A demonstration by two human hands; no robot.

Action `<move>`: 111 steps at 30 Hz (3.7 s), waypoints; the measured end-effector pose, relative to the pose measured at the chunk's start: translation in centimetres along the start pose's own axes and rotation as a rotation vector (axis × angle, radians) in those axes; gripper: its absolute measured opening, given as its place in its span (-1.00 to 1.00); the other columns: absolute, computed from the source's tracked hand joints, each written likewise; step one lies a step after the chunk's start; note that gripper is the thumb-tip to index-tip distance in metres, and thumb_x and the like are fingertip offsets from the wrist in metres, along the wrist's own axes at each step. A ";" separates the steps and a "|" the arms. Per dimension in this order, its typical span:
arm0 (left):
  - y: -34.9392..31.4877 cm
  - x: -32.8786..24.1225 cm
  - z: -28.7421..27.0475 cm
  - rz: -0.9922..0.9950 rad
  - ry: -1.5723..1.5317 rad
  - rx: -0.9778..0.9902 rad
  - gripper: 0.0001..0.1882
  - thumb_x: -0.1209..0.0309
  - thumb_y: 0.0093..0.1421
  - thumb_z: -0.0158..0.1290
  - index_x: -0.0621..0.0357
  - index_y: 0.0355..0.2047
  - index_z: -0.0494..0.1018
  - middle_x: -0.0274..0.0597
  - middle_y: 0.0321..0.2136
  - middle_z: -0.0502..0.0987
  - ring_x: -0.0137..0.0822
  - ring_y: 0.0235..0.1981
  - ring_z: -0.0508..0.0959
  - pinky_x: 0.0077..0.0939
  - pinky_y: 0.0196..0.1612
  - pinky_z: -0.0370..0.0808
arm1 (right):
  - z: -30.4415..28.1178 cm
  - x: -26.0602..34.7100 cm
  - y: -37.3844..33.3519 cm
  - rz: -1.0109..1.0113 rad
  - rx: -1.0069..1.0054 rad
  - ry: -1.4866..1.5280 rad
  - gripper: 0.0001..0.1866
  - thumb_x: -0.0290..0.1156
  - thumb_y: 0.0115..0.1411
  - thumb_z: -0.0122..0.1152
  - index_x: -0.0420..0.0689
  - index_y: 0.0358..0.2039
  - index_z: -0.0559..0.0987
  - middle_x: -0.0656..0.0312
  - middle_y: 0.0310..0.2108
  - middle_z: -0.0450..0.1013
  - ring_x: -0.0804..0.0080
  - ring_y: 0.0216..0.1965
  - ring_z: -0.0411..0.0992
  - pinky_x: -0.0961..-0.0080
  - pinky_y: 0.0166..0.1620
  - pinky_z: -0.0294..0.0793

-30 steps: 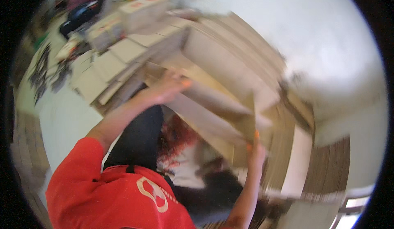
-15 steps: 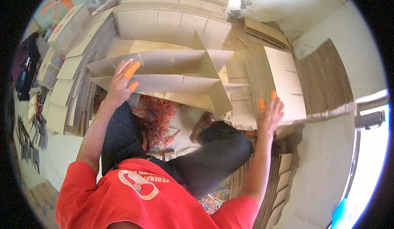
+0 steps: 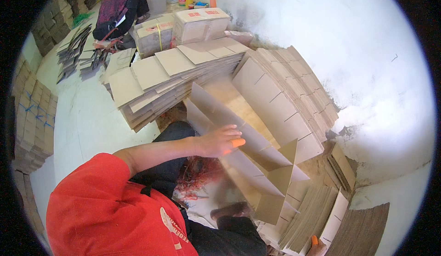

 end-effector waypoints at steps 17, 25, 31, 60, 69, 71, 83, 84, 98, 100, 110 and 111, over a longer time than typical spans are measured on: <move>1.8 -1.3 3.5 -0.033 0.001 0.277 -0.87 0.36 0.15 -0.03 0.14 -0.45 0.38 -0.09 -0.54 0.50 -0.07 -0.40 0.54 -0.21 -0.23 0.43 | -10.3 12.1 1.0 -0.337 -0.434 -0.006 -0.13 -0.69 0.01 -0.01 0.03 0.38 0.08 -0.08 -0.26 0.51 0.18 -0.47 0.49 0.29 -0.45 0.51; 4.5 -3.5 2.0 -0.081 -0.070 0.105 -0.48 0.27 -0.02 0.22 0.11 -0.02 0.43 -0.13 -0.27 0.53 -0.09 -0.13 0.48 -0.15 -0.02 0.39 | -18.5 13.9 -0.8 0.061 -0.253 0.847 -0.59 -0.59 0.04 0.23 -0.33 -0.04 0.52 0.15 -0.23 0.56 0.41 -0.27 0.45 0.50 -0.15 0.47; 4.8 -4.7 1.8 -0.022 -0.063 0.141 -0.51 0.32 -0.01 0.23 0.17 -0.04 0.47 -0.11 -0.23 0.57 -0.12 -0.08 0.49 -0.23 0.06 0.37 | -18.7 7.3 0.0 0.064 -0.556 0.130 -0.85 -0.51 0.08 0.24 -0.28 -0.36 0.49 0.02 -0.40 0.56 0.24 -0.43 0.51 0.35 -0.34 0.49; 5.8 -2.5 3.7 -0.042 -0.151 0.319 -0.77 0.38 0.02 0.21 0.14 -0.28 0.59 -0.02 -0.52 0.56 -0.03 -0.45 0.57 -0.15 -0.38 0.49 | -14.8 24.1 1.0 -0.231 0.131 1.032 -0.34 -0.68 0.07 0.28 -0.26 0.22 0.34 0.12 0.07 0.44 0.49 0.00 0.43 0.53 0.03 0.48; 5.0 -2.8 4.3 0.017 -0.231 0.223 -0.92 0.43 0.02 0.16 0.13 -0.46 0.50 0.01 -0.65 0.48 0.08 -0.56 0.51 -0.06 -0.52 0.39 | -11.3 27.7 0.2 -0.248 0.223 0.949 -0.27 -0.67 -0.01 0.34 -0.15 0.23 0.36 0.17 0.05 0.47 0.55 0.01 0.40 0.55 0.05 0.44; 4.9 -2.8 4.5 0.009 -0.188 0.272 -0.91 0.43 0.03 0.15 0.13 -0.43 0.52 -0.02 -0.61 0.51 0.04 -0.53 0.53 -0.09 -0.50 0.42 | -11.6 27.6 0.5 -0.272 0.200 0.950 -0.27 -0.68 -0.01 0.33 -0.16 0.22 0.36 0.17 0.04 0.48 0.54 0.00 0.42 0.56 0.03 0.45; 4.5 -3.0 4.8 0.032 -0.188 0.313 -0.84 0.40 0.07 0.15 0.09 -0.31 0.60 -0.06 -0.53 0.55 -0.02 -0.47 0.57 -0.14 -0.42 0.49 | -10.8 30.3 -0.6 -0.331 0.221 0.977 -0.29 -0.73 0.00 0.29 -0.26 0.22 0.34 0.16 0.07 0.44 0.53 0.02 0.39 0.56 0.05 0.43; 4.4 -2.9 4.9 0.021 -0.185 0.328 -0.84 0.40 0.07 0.14 0.09 -0.31 0.60 -0.06 -0.53 0.55 -0.02 -0.46 0.57 -0.14 -0.42 0.49 | -10.9 30.6 -0.7 -0.350 0.225 0.951 -0.29 -0.73 0.01 0.29 -0.27 0.22 0.33 0.16 0.08 0.43 0.53 0.04 0.38 0.56 0.07 0.41; 11.4 3.9 2.7 -0.034 0.062 0.094 -0.76 0.43 0.01 0.23 0.13 -0.26 0.58 -0.03 -0.36 0.58 -0.02 -0.36 0.58 -0.19 -0.26 0.51 | -6.5 33.2 -1.4 -0.459 0.449 0.893 -0.25 -0.68 0.04 0.30 -0.29 0.26 0.25 0.11 0.21 0.31 0.44 0.23 0.23 0.47 0.26 0.18; 11.5 5.4 4.7 -0.078 0.037 0.284 -0.79 0.48 0.00 0.23 0.15 -0.29 0.57 0.02 -0.38 0.58 0.03 -0.36 0.58 -0.18 -0.29 0.51 | -6.2 33.4 -1.1 -0.516 0.445 0.938 -0.26 -0.67 0.04 0.30 -0.29 0.26 0.25 0.11 0.21 0.32 0.45 0.23 0.24 0.49 0.26 0.19; 13.4 6.4 6.7 -0.130 -0.035 0.382 -0.87 0.56 -0.06 0.19 0.29 -0.50 0.45 0.14 -0.52 0.51 0.13 -0.43 0.55 -0.09 -0.42 0.43 | -3.0 35.6 0.5 -0.593 0.460 0.695 -0.30 -0.62 0.07 0.29 -0.32 0.24 0.27 0.09 0.17 0.37 0.50 0.13 0.31 0.53 0.18 0.27; 13.1 6.5 6.4 -0.123 -0.071 0.352 -0.85 0.57 -0.08 0.19 0.29 -0.54 0.41 0.12 -0.55 0.50 0.12 -0.45 0.54 -0.09 -0.44 0.43 | -2.9 35.7 0.5 -0.576 0.436 0.664 -0.31 -0.62 0.07 0.29 -0.32 0.23 0.28 0.08 0.17 0.37 0.51 0.12 0.31 0.53 0.17 0.28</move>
Point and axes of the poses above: each hand's wrist, its own y-axis towards the middle knuckle, its own z-axis out of the palm, x = y × z, the point moved 7 cm from there along y, towards the middle knuckle
